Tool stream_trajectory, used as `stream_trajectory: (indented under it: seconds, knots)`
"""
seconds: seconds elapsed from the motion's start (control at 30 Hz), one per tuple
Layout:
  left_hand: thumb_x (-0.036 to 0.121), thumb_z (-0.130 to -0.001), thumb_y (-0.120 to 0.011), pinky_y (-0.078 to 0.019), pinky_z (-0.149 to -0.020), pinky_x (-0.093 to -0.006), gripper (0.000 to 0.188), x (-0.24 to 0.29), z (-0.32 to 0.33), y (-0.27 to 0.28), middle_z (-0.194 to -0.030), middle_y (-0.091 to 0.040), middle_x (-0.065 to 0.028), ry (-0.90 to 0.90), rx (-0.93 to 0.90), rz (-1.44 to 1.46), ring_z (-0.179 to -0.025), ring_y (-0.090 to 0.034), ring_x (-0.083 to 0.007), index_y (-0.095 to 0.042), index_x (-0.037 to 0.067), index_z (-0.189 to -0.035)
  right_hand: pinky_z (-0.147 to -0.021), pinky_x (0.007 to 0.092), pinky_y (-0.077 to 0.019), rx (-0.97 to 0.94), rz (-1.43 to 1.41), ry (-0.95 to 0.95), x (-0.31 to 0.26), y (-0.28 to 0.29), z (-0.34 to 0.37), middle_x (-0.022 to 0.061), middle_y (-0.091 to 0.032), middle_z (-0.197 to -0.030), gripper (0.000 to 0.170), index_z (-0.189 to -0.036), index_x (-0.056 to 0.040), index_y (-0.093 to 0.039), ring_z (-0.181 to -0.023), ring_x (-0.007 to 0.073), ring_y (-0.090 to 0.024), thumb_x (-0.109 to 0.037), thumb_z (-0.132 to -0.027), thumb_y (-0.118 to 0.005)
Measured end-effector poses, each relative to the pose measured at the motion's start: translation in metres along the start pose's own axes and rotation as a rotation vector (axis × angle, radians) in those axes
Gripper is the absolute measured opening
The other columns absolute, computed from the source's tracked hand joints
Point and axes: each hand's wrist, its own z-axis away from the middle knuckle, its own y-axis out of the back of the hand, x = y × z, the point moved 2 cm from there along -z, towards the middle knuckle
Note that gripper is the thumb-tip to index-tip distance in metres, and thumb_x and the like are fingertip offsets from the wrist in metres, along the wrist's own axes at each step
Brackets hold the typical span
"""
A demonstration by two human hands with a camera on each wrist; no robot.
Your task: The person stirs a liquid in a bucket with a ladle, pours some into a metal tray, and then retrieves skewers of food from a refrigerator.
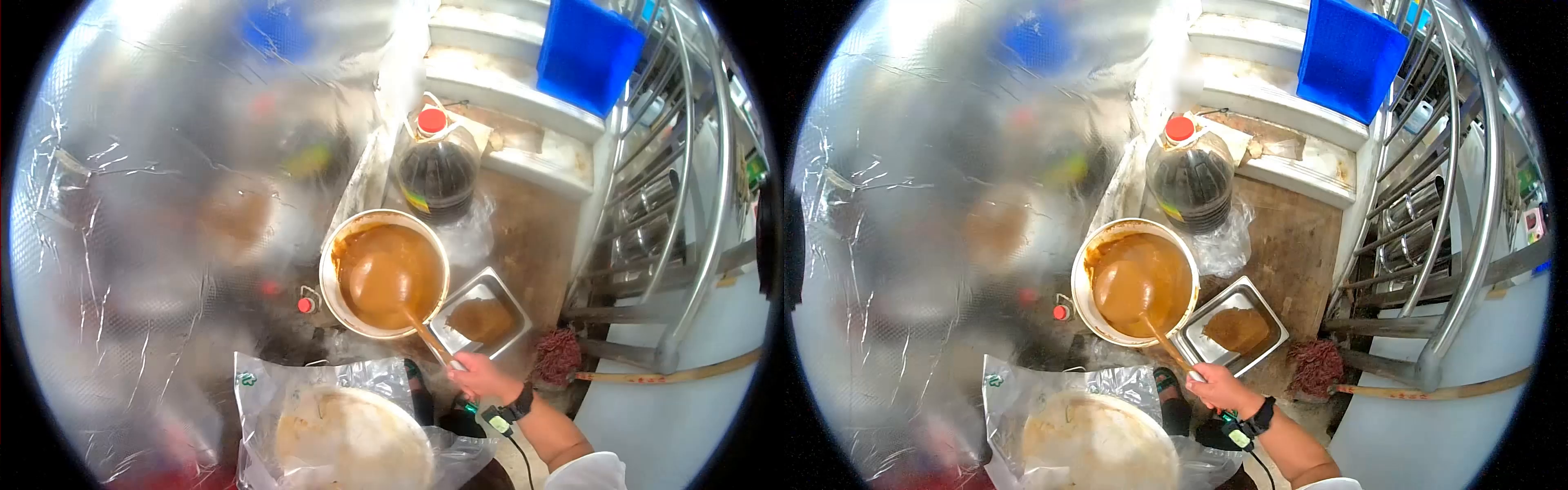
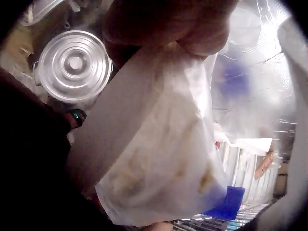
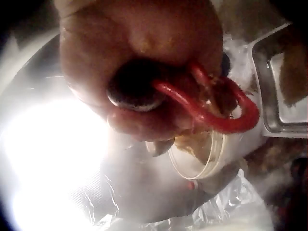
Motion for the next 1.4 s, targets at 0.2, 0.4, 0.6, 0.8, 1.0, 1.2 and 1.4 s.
stream_trajectory:
  seconds: [0.2, 0.4, 0.6, 0.8, 1.0, 1.2, 1.4]
  knots:
    - [-0.001, -0.077, -0.047, -0.0441, -0.085, -0.0376, 0.028, 0.004, 0.003, 0.000, -0.096, -0.064, -0.0204, -0.187, -0.002, -0.164, -0.097, -0.059, -0.0296, -0.064, 0.002, -0.099, -0.036, 0.0244, -0.0347, 0.042, 0.131, -0.099, -0.069, 0.008, 0.099, -0.0034, -0.046, -0.052, 0.010, -0.088, -0.0065, -0.053, -0.040, 0.0055, -0.043, -0.016, -0.088, -0.057]
    - [0.000, -0.075, -0.050, -0.0450, -0.083, -0.0385, 0.027, 0.017, 0.014, 0.005, -0.092, -0.065, -0.0206, -0.129, 0.035, -0.110, -0.093, -0.061, -0.0320, -0.064, 0.004, -0.098, -0.038, 0.0229, -0.0346, 0.121, -0.038, -0.140, -0.078, 0.025, 0.188, -0.0018, -0.048, -0.060, 0.015, -0.088, -0.0043, -0.052, -0.043, 0.0052, -0.044, -0.019, -0.092, -0.053]
    - [-0.003, -0.072, -0.052, -0.0442, -0.083, -0.0432, 0.034, -0.032, 0.015, -0.001, -0.095, -0.063, -0.0200, -0.263, 0.070, -0.350, -0.093, -0.058, -0.0369, -0.064, 0.012, -0.100, -0.037, 0.0277, -0.0373, 0.268, 0.165, -0.252, -0.024, 0.054, 0.186, 0.0003, -0.047, -0.059, 0.021, -0.085, -0.0032, -0.051, -0.042, 0.0088, -0.044, -0.022, -0.092, -0.052]
    - [-0.004, -0.070, -0.052, -0.0431, -0.088, -0.0434, 0.036, -0.077, 0.037, -0.017, -0.103, -0.063, -0.0165, -0.405, 0.156, -0.444, -0.100, -0.056, -0.0358, -0.065, 0.011, -0.100, -0.048, 0.0386, -0.0481, 0.386, 1.195, -0.164, 0.102, 0.088, 0.079, 0.0165, -0.063, -0.072, 0.020, -0.089, 0.0012, -0.058, -0.054, 0.0288, -0.062, -0.018, -0.086, -0.052]
    - [-0.001, -0.070, -0.053, -0.0422, -0.091, -0.0426, 0.029, -0.060, 0.051, -0.016, -0.102, -0.063, -0.0221, 0.169, 0.142, 0.250, -0.103, -0.056, -0.0371, -0.067, 0.005, -0.095, -0.060, 0.0405, -0.0522, 0.297, 1.540, -0.280, 0.092, 0.068, 0.021, 0.0145, -0.067, -0.080, 0.018, -0.083, -0.0012, -0.065, -0.074, 0.0280, -0.067, -0.015, -0.083, -0.053]
    - [0.005, -0.077, -0.051, -0.0406, -0.094, -0.0382, 0.026, -0.070, 0.052, -0.023, -0.107, -0.062, -0.0220, 0.109, 0.134, 0.163, -0.105, -0.055, -0.0309, -0.065, -0.001, -0.098, -0.059, 0.0403, -0.0494, 0.258, 1.825, -0.273, 0.107, 0.048, 0.000, 0.0133, -0.066, -0.092, 0.031, -0.108, 0.0074, -0.057, -0.078, 0.0240, -0.066, -0.012, -0.085, -0.050]
    - [0.003, -0.063, -0.050, -0.0499, -0.081, -0.0374, 0.047, -0.050, 0.051, -0.028, -0.099, -0.058, -0.0115, 0.232, 0.226, 1.361, -0.090, -0.059, -0.0267, -0.051, -0.001, -0.109, -0.060, 0.0430, -0.0462, 0.203, 1.900, -0.379, 0.056, 0.026, 0.023, 0.0154, -0.065, -0.100, 0.045, -0.122, 0.0145, -0.047, -0.082, 0.0230, -0.065, -0.013, -0.086, -0.049]
